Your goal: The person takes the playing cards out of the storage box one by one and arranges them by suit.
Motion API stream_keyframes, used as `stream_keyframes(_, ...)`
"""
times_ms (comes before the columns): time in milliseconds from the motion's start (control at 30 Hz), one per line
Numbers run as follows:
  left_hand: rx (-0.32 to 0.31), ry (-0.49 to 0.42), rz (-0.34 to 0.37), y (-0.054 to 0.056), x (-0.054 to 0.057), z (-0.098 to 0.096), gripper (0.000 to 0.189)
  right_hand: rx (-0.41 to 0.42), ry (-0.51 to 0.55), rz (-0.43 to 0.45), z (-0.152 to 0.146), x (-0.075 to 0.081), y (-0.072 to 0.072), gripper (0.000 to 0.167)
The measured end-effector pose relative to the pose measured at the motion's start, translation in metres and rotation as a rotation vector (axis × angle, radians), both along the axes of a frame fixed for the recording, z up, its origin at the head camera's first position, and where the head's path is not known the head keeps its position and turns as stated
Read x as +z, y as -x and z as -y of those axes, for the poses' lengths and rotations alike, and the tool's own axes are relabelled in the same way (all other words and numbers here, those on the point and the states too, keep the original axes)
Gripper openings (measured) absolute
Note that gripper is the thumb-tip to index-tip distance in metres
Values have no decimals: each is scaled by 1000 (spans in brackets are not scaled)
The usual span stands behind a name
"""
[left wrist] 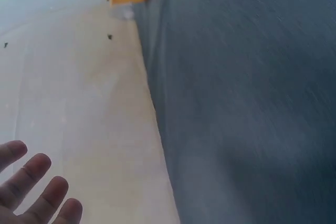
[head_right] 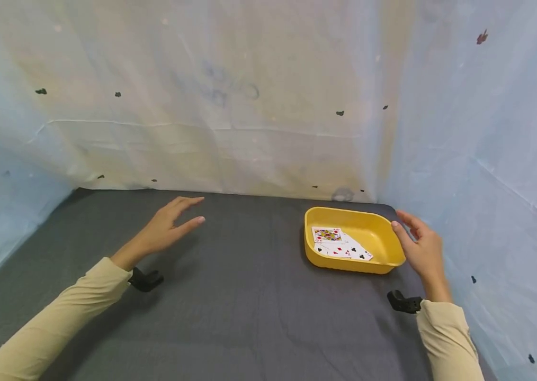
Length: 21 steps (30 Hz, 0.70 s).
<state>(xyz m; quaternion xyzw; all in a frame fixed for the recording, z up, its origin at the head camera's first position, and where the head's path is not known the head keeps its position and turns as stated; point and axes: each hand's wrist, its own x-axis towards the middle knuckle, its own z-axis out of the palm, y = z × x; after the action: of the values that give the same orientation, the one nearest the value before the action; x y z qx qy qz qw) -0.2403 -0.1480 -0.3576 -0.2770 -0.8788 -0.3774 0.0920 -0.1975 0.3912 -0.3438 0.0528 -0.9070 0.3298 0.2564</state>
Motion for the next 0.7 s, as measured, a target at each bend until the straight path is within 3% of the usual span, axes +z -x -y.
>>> stream_keyframes(167, -10, -99, -2, 5, 0, -17, 55, -105, 99, 12, -1, -7, 4, 42)
stream_keyframes(367, -21, -209, 43, 9, 0, -36, 51, -169, 174, 19, -5, -14, 8, 41)
stream_keyframes(700, -44, -380, 138, 14, 0, -72, 43, -157, 247, 106, -18, -29, 11, 47)
